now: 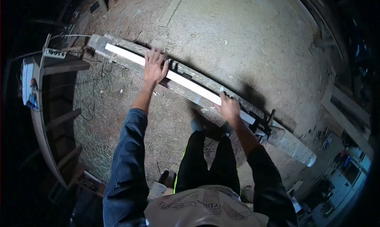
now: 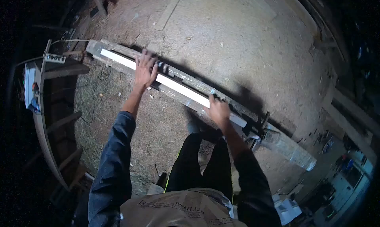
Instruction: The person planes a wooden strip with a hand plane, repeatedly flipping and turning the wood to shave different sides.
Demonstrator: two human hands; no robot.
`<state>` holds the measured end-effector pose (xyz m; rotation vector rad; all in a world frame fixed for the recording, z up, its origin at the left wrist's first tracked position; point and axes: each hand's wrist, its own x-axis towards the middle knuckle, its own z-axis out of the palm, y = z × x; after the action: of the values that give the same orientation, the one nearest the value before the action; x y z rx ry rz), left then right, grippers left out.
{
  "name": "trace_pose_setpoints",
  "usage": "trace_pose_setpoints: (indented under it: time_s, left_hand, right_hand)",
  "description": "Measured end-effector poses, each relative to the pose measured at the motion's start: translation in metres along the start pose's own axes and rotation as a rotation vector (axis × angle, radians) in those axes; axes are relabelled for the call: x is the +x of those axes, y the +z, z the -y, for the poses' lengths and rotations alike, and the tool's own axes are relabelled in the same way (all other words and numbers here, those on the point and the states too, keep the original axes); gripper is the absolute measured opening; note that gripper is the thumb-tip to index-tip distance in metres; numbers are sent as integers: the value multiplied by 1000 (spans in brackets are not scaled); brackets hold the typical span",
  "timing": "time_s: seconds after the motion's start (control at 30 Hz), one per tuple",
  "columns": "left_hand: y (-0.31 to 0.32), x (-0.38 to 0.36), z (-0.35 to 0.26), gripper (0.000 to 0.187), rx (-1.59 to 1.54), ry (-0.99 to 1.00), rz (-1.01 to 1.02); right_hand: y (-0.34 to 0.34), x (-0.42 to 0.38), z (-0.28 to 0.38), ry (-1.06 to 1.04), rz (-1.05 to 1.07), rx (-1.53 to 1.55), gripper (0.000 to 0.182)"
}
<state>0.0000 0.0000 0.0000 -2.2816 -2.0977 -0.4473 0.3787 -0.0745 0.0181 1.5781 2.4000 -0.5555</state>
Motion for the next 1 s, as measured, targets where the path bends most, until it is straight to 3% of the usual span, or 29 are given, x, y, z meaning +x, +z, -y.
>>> trace_pose_setpoints:
  time_s: [0.03,0.07,0.1,0.2,0.27,0.3,0.4,0.63,0.9,0.97,1.0]
  left_hand:
    - [-9,-4,11,36,-60,218,102]
    - [-18,-6,24,34,-51,165,366]
    - [-10,-17,7,32,-131,239,192]
    - [6,-1,8,30,-113,210,158]
    - [8,2,16,29,-124,254,116]
    - [11,5,23,27,-37,247,253]
    - [9,5,10,24,6,303,102]
    - [2,2,5,25,38,228,211]
    - [9,-2,24,19,-31,235,144]
    - [11,1,22,22,284,219,347]
    - [16,-18,25,24,172,302,172]
  right_hand:
    - [4,-10,-1,-27,-74,2,57]
    - [10,-14,0,-125,-224,-35,56]
    - [9,-34,-10,-44,-64,-5,56]
    - [8,-15,-20,-132,-248,-58,54]
    - [5,-5,-20,-92,-233,-67,55]
    - [5,-12,-17,-57,-189,-73,57]
    - [24,-18,-23,-90,-236,-100,57]
    - [10,-14,-19,-73,-223,-29,48]
    - [23,-12,-18,-108,-306,-64,52]
    - [11,-23,-15,-110,-360,-137,50]
    - [15,-20,-16,-68,-233,-88,50]
